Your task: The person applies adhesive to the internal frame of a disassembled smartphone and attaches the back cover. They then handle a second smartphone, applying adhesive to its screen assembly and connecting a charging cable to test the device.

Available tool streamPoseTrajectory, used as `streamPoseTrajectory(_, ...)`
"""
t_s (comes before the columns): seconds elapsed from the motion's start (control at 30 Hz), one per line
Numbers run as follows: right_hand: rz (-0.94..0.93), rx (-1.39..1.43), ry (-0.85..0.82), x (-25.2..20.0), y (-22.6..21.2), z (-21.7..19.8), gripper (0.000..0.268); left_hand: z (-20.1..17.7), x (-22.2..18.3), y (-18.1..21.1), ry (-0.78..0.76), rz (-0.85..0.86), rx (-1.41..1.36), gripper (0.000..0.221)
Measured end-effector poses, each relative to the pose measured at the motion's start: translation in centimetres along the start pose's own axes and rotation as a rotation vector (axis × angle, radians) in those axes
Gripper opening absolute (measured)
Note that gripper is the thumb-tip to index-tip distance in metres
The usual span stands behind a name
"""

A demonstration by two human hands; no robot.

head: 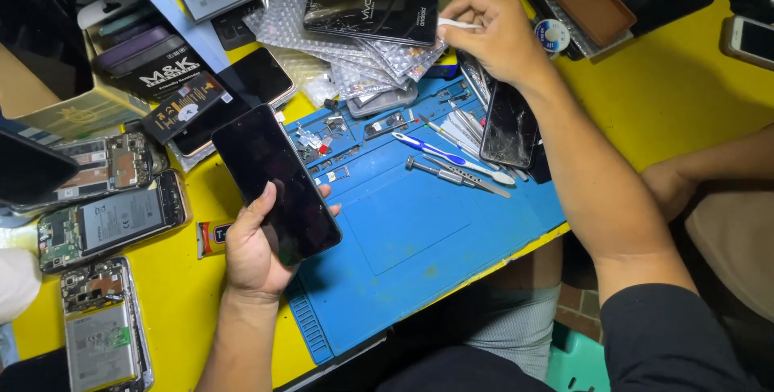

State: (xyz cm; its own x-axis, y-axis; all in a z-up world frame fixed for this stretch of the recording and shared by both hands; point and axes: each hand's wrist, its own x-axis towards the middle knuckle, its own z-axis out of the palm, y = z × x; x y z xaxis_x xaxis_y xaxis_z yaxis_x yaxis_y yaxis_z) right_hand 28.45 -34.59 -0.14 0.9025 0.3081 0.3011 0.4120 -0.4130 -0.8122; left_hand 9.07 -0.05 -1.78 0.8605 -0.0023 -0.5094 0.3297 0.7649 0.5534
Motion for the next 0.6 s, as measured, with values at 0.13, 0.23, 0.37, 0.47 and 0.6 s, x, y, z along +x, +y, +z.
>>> streamPoseTrajectory(0.13,-0.032,-0.083,0.067,-0.5,1.0,-0.4,0.012,0.4,-0.2,0.0,0.018,-0.008,0.013,0.044)
streamPoseTrajectory(0.23,0.022,-0.205,0.046,-1.0,-0.4,-0.4,0.016,0.1,-0.1,-0.1,0.003,0.008,0.020,0.043)
streamPoseTrajectory(0.37,-0.327,-0.421,0.047,-0.8,-3.2,0.5,0.040,-0.1,0.0,-0.5,-0.001,0.022,0.032,0.038)
streamPoseTrajectory(0.47,-0.244,-0.461,-0.062,-0.2,-3.8,1.5,0.049,0.3,-0.1,-0.6,0.022,0.022,0.065,0.039)
streamPoseTrajectory(0.6,-0.266,-0.480,-0.073,0.6,-3.1,1.3,0.046,1.0,-0.5,-0.4,0.070,0.032,0.093,0.044)
